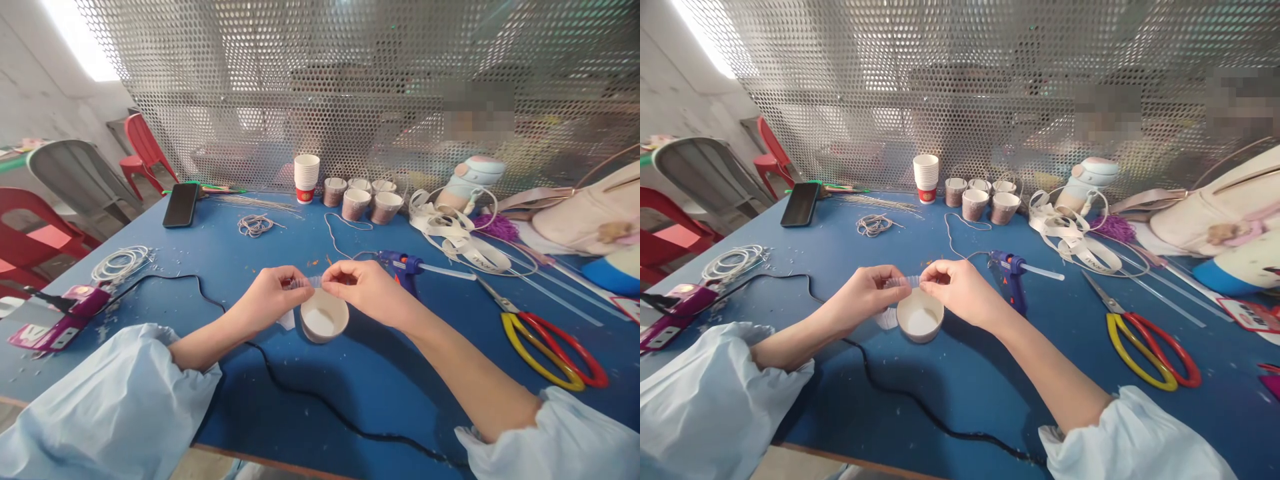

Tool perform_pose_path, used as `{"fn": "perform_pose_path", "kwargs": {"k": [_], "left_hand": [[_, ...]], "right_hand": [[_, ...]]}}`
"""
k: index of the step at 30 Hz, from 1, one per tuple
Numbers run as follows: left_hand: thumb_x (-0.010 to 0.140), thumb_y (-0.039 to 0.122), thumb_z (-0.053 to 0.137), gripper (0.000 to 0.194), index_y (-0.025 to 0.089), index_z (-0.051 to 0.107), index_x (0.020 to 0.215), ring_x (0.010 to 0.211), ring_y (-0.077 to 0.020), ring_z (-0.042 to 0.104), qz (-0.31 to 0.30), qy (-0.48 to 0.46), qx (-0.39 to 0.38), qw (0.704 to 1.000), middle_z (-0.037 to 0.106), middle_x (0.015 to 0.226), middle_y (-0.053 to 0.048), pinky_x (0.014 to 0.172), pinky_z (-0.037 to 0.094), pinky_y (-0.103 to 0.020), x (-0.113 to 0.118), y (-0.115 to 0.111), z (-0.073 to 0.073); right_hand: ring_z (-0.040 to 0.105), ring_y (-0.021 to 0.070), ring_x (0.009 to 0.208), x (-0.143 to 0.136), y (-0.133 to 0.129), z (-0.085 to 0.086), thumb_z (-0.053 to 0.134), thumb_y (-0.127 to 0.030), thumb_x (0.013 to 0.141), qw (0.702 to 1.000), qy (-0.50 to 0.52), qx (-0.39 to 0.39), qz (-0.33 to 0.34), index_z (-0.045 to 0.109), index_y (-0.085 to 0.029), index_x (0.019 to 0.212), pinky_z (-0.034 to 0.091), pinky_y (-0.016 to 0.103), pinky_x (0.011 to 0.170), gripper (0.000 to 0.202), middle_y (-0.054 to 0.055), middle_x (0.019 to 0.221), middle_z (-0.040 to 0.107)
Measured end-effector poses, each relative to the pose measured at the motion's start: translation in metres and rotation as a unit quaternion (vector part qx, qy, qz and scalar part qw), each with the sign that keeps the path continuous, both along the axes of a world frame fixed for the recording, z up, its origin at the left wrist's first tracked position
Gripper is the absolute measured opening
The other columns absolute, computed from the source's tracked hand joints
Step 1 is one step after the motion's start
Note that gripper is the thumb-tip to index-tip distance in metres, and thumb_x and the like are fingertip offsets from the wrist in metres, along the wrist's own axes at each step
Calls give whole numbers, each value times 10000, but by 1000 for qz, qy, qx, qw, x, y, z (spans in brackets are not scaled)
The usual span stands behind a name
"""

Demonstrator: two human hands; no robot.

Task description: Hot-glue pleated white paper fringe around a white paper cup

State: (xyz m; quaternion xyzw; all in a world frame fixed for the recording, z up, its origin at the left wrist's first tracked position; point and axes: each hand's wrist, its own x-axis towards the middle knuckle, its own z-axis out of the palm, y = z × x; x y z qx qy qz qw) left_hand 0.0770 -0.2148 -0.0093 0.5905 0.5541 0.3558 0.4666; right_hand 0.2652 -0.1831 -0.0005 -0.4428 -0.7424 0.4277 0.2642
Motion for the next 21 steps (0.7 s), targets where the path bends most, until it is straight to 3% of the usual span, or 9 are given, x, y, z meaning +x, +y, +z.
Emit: {"fn": "perform_pose_path", "kwargs": {"k": [12,17,21], "left_hand": [[698,264,618,124,152,591,651,534,-76,396,21,26,17,999,511,588,47,484,292,-195,1,-3,-1],[711,319,648,183,160,563,678,478,-63,373,43,-69,-16,997,457,541,65,451,276,-193,1,-3,4],[715,324,676,206,165,550,682,435,-58,370,67,-138,-29,988,444,470,75,440,278,-189,-5,1,4]], "right_hand": [[560,136,722,-3,-3,0,612,-258,783,1000,-16,11,-5,661,-193,758,436,281,687,85,-4,771,651],[597,153,771,-3,-2,5,607,-369,808,996,69,-46,-14,683,-187,828,458,297,727,198,20,834,689],[612,170,834,7,-4,5,590,-424,827,993,96,-35,-65,688,-198,901,467,315,784,257,40,926,702]]}}
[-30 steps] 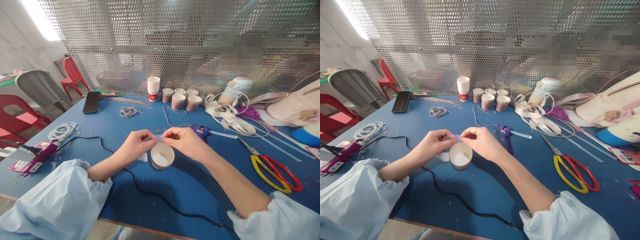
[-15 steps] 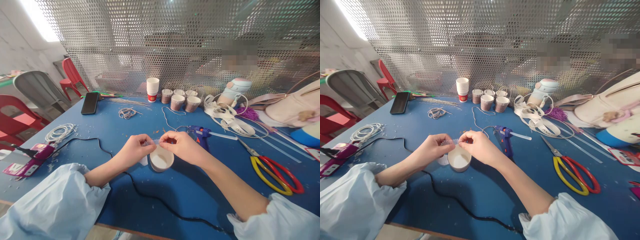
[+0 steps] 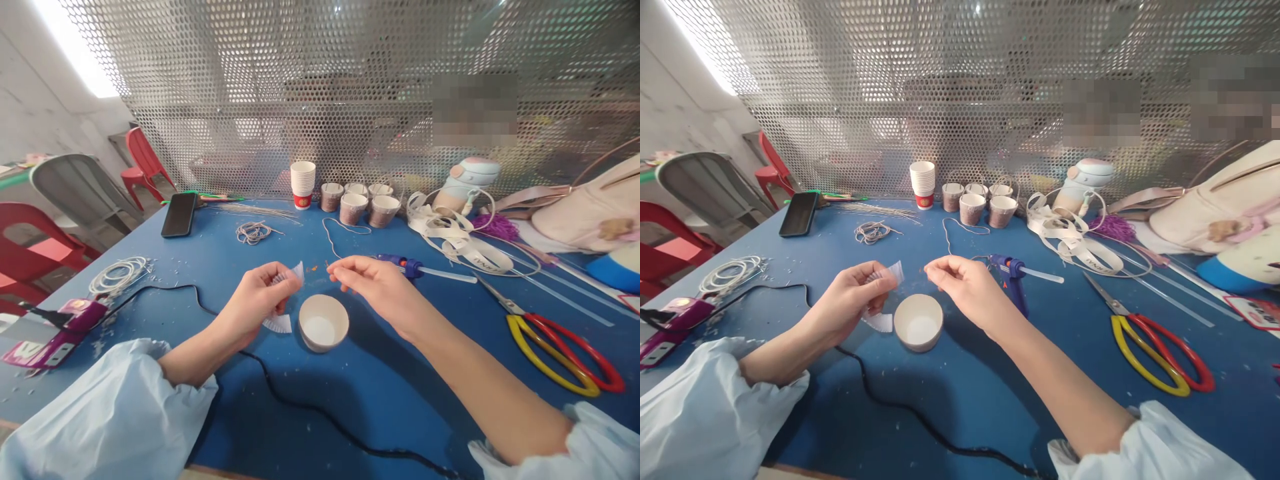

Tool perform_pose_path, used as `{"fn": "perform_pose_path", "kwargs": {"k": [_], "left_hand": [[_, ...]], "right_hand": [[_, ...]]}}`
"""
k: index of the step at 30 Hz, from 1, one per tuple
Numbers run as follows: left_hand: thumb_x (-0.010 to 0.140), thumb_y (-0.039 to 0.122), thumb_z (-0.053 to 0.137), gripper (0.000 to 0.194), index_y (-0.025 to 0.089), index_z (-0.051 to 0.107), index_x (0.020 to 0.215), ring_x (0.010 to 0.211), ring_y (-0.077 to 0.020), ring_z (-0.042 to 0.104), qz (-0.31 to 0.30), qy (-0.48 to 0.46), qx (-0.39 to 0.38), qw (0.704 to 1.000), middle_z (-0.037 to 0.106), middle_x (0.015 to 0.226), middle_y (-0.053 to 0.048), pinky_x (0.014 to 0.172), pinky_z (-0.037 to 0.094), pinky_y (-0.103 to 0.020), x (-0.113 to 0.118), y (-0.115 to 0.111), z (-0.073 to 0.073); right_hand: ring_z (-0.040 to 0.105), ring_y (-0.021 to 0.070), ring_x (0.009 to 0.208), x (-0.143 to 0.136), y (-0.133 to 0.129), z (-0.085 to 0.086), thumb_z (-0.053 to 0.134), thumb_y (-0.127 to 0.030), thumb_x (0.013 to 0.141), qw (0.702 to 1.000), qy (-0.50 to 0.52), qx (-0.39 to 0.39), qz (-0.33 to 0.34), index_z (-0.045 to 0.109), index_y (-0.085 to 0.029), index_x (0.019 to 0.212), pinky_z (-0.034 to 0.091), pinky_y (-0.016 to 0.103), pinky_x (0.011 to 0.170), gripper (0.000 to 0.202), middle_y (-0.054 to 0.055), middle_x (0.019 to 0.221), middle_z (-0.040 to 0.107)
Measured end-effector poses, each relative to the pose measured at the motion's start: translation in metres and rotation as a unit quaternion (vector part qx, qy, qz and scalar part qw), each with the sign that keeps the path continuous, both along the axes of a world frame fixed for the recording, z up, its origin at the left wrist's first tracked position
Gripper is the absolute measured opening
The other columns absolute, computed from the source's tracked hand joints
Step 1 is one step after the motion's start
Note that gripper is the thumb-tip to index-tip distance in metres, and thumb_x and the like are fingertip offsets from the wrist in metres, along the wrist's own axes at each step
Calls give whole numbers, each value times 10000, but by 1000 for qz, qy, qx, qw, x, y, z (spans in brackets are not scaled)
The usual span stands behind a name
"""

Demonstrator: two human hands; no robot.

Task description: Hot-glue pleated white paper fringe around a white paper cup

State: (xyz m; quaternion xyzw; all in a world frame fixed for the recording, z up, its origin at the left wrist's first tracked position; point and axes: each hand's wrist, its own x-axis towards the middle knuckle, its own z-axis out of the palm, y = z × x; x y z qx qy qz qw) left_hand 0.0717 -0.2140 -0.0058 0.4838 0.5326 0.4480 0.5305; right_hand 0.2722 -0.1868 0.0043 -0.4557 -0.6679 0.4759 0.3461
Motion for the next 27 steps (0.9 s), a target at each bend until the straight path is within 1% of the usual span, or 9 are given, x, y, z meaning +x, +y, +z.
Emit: {"fn": "perform_pose_path", "kwargs": {"k": [3,6,10,13,16,18,21,24,27], "left_hand": [[726,329,690,220,166,548,686,427,-53,362,8,-15,3,1000,447,460,75,439,272,-187,-5,3,-3],[726,336,702,234,163,551,681,421,-50,354,11,-15,-1,1000,438,454,76,433,259,-186,-7,4,-5],[723,337,712,232,159,569,679,428,-52,365,-13,-2,-10,1000,439,466,71,437,264,-190,-7,2,-3],[713,339,729,246,152,579,659,451,-46,373,-63,-11,-22,998,465,529,58,448,282,-193,-7,0,0],[702,332,742,247,145,589,651,463,-38,355,-105,-42,-43,993,465,563,50,445,273,-191,-6,0,1],[698,326,741,240,144,591,652,472,-41,342,-116,-58,-57,990,442,554,50,443,270,-189,-6,1,0],[681,328,747,251,145,581,637,483,-53,334,-111,-62,-70,989,405,534,51,442,269,-192,-4,2,-1],[671,343,748,260,147,582,631,488,-57,333,-106,-46,-63,991,406,541,50,446,269,-198,-3,3,-1],[673,347,740,248,150,596,631,490,-54,336,-108,-30,-49,993,430,564,48,453,276,-199,-1,3,-2]], "right_hand": [[618,178,830,9,-7,-9,601,-439,824,999,-50,-6,-1,668,-197,940,469,324,780,277,45,919,695],[609,174,751,11,-17,-18,598,-441,823,995,-99,-31,10,648,-191,973,469,321,702,295,38,840,674],[602,173,702,7,-24,-17,582,-433,832,993,-110,-39,20,647,-193,914,457,316,645,262,35,787,673],[616,180,732,7,-20,-17,576,-454,837,995,-92,-25,6,650,-197,901,464,317,660,275,42,830,696],[639,186,826,7,-9,-20,578,-420,840,999,-40,-4,0,661,-201,897,477,326,759,241,42,911,713],[641,194,901,5,-1,-21,585,-384,833,1000,-6,-13,9,676,-202,917,468,333,823,220,41,959,720],[621,187,963,-1,7,-18,557,-297,821,997,26,-60,41,707,-200,942,444,325,865,215,37,1007,721],[600,168,908,-7,10,-11,509,-221,803,991,34,-93,86,722,-187,884,430,307,822,231,30,972,713],[566,145,747,-11,9,-7,538,-241,798,988,33,-110,102,704,-180,833,414,295,715,181,6,783,672]]}}
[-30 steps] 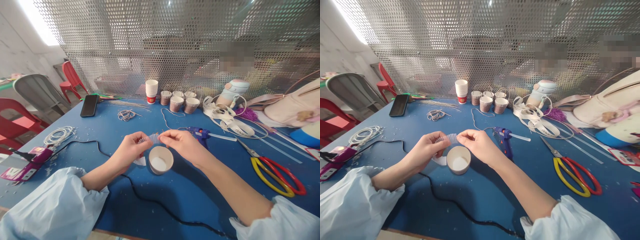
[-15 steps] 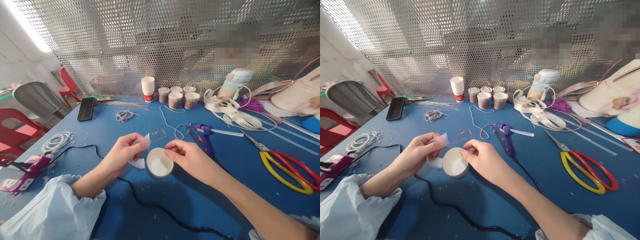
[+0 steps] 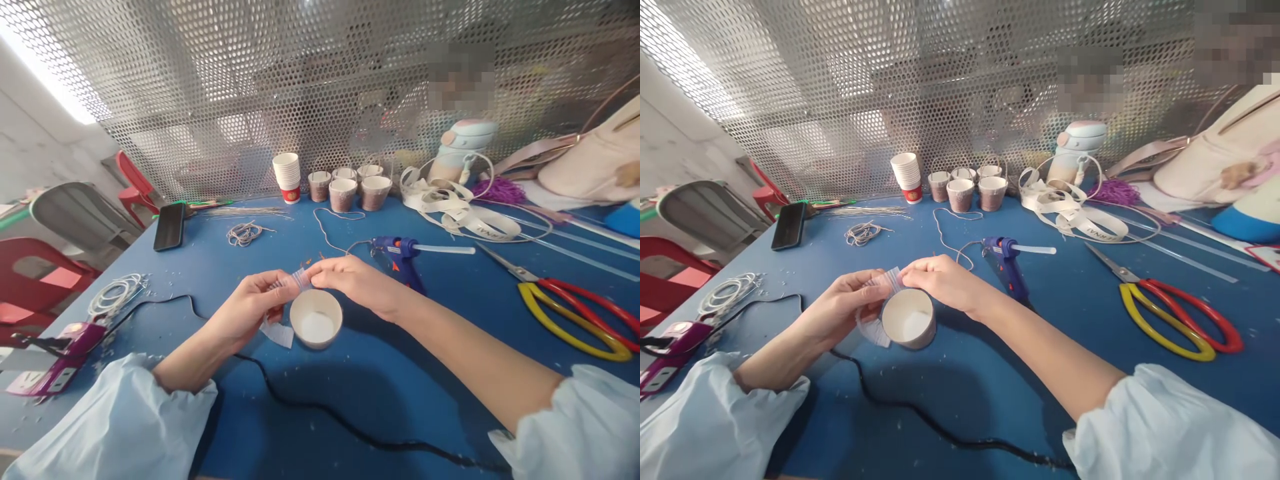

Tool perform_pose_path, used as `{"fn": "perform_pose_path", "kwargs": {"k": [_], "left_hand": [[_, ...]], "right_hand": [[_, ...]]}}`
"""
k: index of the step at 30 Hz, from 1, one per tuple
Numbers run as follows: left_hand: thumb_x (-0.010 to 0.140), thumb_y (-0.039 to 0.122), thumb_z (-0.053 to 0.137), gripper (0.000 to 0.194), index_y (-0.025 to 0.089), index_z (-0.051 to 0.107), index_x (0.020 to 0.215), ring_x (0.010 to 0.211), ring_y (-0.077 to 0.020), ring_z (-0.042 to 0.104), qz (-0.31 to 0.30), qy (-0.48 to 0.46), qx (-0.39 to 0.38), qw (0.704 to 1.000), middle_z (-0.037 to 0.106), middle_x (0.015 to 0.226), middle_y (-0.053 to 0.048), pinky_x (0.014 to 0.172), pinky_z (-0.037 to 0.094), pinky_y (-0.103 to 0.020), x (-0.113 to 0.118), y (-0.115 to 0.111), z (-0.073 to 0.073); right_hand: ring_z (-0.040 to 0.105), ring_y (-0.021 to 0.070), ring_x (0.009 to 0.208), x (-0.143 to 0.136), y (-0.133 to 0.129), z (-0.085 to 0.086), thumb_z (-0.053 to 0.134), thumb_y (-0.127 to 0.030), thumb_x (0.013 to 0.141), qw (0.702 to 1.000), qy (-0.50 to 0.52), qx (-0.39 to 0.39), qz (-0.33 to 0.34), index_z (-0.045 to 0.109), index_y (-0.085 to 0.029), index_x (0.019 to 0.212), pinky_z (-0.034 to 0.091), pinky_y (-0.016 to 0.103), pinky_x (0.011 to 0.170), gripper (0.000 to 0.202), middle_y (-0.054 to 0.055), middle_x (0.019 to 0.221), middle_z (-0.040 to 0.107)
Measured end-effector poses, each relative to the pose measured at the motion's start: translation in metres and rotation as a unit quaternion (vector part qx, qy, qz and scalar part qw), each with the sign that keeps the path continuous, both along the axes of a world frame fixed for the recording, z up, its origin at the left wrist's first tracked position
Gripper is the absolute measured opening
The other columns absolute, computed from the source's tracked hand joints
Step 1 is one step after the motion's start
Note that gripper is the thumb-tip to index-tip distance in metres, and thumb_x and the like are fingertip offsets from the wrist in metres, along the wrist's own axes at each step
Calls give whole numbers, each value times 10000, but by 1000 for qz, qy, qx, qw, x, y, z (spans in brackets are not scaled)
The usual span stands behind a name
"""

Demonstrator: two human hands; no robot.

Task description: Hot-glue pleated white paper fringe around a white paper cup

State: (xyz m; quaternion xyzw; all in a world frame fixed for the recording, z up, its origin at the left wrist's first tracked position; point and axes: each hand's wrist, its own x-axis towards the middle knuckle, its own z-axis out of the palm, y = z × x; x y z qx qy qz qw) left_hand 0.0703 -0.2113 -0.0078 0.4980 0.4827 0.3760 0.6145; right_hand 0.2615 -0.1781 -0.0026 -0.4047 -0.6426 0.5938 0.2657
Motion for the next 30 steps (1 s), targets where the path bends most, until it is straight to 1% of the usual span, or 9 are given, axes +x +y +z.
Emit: {"fn": "perform_pose_path", "kwargs": {"k": [2,5,7,12,15,17,21,26,30], "left_hand": [[670,339,738,238,152,598,627,491,-53,343,3,9,6,1000,438,568,49,452,282,-198,1,0,0],[670,319,734,223,153,591,627,493,-56,354,9,19,8,1000,439,564,49,447,283,-193,1,-1,-1],[680,314,725,216,151,590,636,496,-55,361,5,22,10,1000,449,572,47,448,283,-190,2,-1,-1],[693,310,709,214,150,575,646,495,-54,366,-4,30,7,1000,461,573,46,457,280,-190,1,-1,-2],[702,317,703,213,150,578,661,508,-57,376,-8,36,15,999,468,593,41,464,285,-193,2,-1,-2],[710,318,699,211,148,582,667,519,-58,374,-10,41,23,999,464,609,39,467,289,-191,2,-1,-2],[730,319,684,214,145,576,669,525,-56,361,-12,56,35,998,449,616,41,467,290,-184,2,-3,0],[749,314,670,204,143,579,685,530,-53,365,-8,69,43,997,455,621,42,471,299,-175,2,-4,-2],[749,319,666,207,146,572,681,536,-59,372,5,76,49,996,460,616,39,471,308,-176,2,-3,-6]], "right_hand": [[533,127,682,0,-1,-1,587,-261,781,1000,0,6,-12,685,-182,792,399,284,678,126,-16,710,631],[522,115,685,2,-1,-4,632,-259,759,999,7,24,-29,657,-180,734,397,278,686,87,-20,722,620],[521,113,689,3,-1,-5,637,-257,759,999,12,23,-29,648,-177,733,397,279,692,85,-19,730,617],[538,111,700,1,-1,-1,640,-228,741,998,63,-20,-18,629,-180,779,414,283,711,62,-23,751,619],[581,122,762,1,-2,2,640,-192,734,994,92,-48,-14,642,-178,882,437,293,762,149,-5,814,664],[605,127,804,1,-1,2,650,-187,739,994,96,-56,-11,657,-174,919,449,300,801,181,8,851,688],[613,125,805,3,2,-2,668,-188,736,997,79,-13,-11,691,-172,830,463,300,822,98,10,854,702],[603,136,793,6,2,-5,662,-242,753,998,31,53,-14,697,-181,807,467,290,765,89,9,830,704],[570,124,708,6,-1,-1,645,-270,769,995,-27,88,-31,678,-182,769,444,273,686,94,-5,763,675]]}}
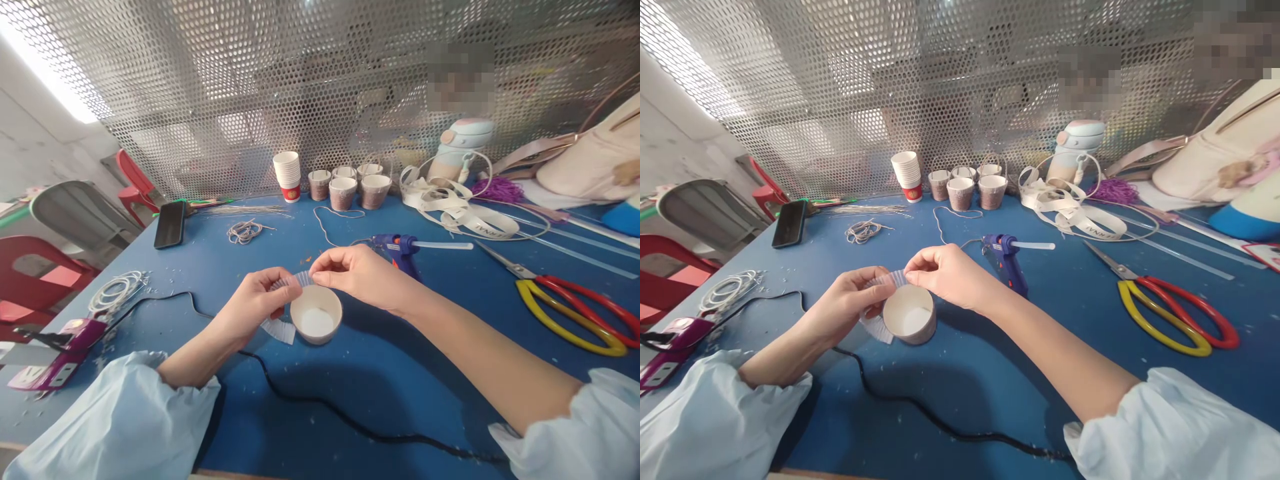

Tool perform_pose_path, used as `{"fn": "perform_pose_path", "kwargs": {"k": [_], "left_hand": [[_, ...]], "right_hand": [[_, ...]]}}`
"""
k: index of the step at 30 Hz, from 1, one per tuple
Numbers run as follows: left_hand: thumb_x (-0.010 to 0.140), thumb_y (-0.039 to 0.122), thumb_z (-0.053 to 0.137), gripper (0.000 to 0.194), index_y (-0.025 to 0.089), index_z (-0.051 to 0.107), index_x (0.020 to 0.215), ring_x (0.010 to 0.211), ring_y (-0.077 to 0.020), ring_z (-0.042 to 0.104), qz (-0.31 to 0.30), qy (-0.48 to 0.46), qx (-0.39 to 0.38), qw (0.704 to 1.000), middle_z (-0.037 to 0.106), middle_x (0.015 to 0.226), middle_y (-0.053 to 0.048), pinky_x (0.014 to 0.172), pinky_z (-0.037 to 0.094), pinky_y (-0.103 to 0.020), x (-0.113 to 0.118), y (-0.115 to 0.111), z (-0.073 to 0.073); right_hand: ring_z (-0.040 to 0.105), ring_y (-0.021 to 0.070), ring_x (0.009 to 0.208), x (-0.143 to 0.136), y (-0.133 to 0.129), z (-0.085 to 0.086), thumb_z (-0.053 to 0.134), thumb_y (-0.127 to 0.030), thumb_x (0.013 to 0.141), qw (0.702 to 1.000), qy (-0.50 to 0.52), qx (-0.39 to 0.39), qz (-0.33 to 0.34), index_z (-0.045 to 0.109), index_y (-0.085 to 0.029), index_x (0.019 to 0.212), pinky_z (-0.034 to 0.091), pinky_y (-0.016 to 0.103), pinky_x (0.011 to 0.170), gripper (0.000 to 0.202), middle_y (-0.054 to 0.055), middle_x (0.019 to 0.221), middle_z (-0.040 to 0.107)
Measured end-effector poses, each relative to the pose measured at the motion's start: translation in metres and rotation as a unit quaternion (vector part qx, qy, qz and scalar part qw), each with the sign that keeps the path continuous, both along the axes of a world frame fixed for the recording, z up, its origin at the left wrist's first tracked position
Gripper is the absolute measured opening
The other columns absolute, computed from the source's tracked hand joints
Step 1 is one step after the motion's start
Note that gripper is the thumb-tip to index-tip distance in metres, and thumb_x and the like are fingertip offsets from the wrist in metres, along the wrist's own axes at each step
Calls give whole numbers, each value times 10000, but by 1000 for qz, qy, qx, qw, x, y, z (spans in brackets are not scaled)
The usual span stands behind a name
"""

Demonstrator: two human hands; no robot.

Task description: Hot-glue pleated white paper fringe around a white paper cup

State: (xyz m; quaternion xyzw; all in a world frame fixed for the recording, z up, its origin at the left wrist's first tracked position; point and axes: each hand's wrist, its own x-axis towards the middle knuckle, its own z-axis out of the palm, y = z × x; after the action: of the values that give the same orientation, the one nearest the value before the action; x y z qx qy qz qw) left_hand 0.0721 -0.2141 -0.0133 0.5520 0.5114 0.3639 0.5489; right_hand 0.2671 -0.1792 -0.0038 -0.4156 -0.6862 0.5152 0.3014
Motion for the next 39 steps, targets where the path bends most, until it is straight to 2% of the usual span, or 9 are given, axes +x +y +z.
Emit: {"fn": "perform_pose_path", "kwargs": {"k": [9,17,28,39], "left_hand": [[731,313,648,189,150,567,684,543,-69,384,17,34,4,999,477,632,30,471,305,-192,3,-2,-1],[697,320,640,190,150,557,682,504,-56,357,54,71,20,996,443,575,56,469,261,-193,8,-5,2],[694,298,624,160,153,557,705,530,-63,368,79,118,51,988,471,583,55,476,288,-190,14,-9,-2],[686,266,607,126,169,532,656,552,-84,426,110,147,97,978,505,590,46,498,337,-201,19,-10,-4]], "right_hand": [[450,86,584,-5,-8,10,615,-215,787,996,-77,39,-24,637,-170,709,361,239,569,93,-45,631,553],[483,97,601,-6,-12,9,580,-156,780,989,-110,92,-37,631,-182,706,375,248,588,94,-37,664,593],[523,107,643,-7,-13,8,569,-105,789,969,-155,189,-45,625,-192,682,387,264,655,149,-26,724,651],[525,115,674,-7,-10,2,560,-102,798,960,-167,221,-38,600,-187,667,376,274,662,161,-6,764,667]]}}
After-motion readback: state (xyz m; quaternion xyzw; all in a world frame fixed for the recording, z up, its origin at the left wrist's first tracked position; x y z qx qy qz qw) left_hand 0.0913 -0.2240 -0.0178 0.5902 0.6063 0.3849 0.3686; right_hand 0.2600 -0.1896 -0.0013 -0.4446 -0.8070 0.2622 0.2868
